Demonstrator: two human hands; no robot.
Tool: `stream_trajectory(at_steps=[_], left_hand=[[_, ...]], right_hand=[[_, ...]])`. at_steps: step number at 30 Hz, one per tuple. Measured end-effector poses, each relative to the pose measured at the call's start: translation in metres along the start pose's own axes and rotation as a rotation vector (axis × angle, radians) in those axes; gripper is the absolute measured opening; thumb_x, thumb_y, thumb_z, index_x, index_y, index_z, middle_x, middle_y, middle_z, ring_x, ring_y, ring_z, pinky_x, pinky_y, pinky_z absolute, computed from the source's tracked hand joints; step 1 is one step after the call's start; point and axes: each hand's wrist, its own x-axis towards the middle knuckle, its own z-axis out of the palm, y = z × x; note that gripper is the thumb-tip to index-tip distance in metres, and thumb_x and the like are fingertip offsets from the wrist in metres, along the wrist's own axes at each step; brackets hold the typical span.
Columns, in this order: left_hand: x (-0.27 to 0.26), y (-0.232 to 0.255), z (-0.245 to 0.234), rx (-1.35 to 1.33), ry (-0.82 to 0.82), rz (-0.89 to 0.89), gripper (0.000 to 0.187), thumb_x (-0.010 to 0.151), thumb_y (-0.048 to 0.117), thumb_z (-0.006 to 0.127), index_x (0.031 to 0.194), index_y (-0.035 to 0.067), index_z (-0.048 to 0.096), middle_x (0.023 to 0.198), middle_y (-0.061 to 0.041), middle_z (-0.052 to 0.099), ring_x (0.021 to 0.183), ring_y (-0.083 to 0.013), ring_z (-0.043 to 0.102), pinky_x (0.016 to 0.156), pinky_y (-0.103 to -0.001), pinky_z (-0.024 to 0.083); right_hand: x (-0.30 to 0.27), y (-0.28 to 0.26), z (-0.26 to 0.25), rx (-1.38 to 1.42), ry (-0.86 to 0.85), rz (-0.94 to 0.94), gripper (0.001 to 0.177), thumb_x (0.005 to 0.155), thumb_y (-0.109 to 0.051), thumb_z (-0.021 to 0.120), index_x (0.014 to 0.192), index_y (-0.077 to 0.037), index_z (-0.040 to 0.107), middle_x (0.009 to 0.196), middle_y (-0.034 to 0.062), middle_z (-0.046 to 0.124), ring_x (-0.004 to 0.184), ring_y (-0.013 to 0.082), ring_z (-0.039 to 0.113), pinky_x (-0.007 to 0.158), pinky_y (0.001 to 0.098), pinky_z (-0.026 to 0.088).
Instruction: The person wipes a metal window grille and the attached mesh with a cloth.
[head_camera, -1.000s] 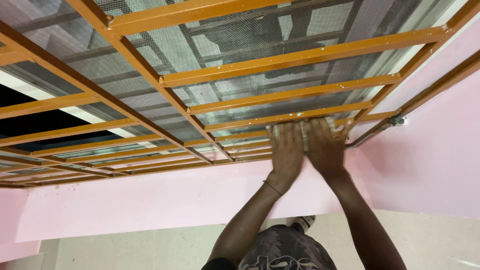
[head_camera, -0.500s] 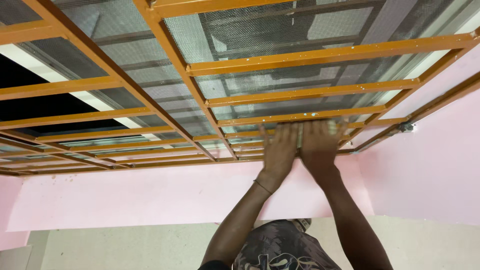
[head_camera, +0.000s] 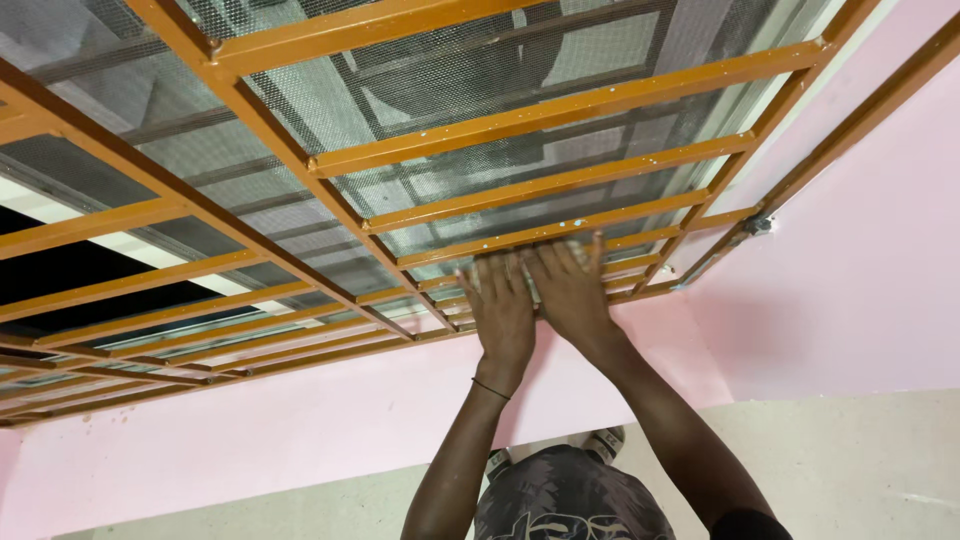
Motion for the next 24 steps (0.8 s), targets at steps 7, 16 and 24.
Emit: stream_trajectory(at_steps=[7, 16, 24], left_hand=[[0.009, 0.094, 0.041, 0.045, 0.145, 0.213, 0.057, 0.094, 0.016, 0.059, 0.148, 0.001, 0.051, 0.154, -0.021, 0.049, 0.149, -0.0340, 0.040, 0.121, -0.072, 0.020], [0.011, 0.058, -0.027, -0.172, 0.186, 0.343, 0.046, 0.099, 0.013, 0.060, 0.143, 0.001, 0.057, 0.149, -0.018, 0.056, 0.144, -0.0338, 0.050, 0.123, -0.054, 0.038], [-0.015, -0.014, -0.071, 0.030, 0.633, 0.342, 0.038, 0.106, 0.014, 0.059, 0.142, 0.006, 0.058, 0.146, -0.017, 0.056, 0.140, -0.0332, 0.049, 0.122, -0.061, 0.033]], right_hand=[[-0.070, 0.102, 0.023, -0.270, 0.343, 0.087, 0.044, 0.098, -0.019, 0.065, 0.140, -0.009, 0.060, 0.153, 0.0119, 0.058, 0.147, 0.0296, 0.052, 0.121, 0.0758, 0.020], [-0.059, 0.053, -0.035, 0.084, 0.409, 0.098, 0.040, 0.094, -0.007, 0.066, 0.134, -0.004, 0.062, 0.140, 0.0147, 0.061, 0.136, 0.0355, 0.058, 0.115, 0.0578, 0.045], [-0.021, -0.015, -0.034, -0.080, 0.722, -0.240, 0.027, 0.101, -0.007, 0.061, 0.129, -0.008, 0.062, 0.140, 0.0164, 0.059, 0.136, 0.0371, 0.054, 0.117, 0.0754, 0.032]])
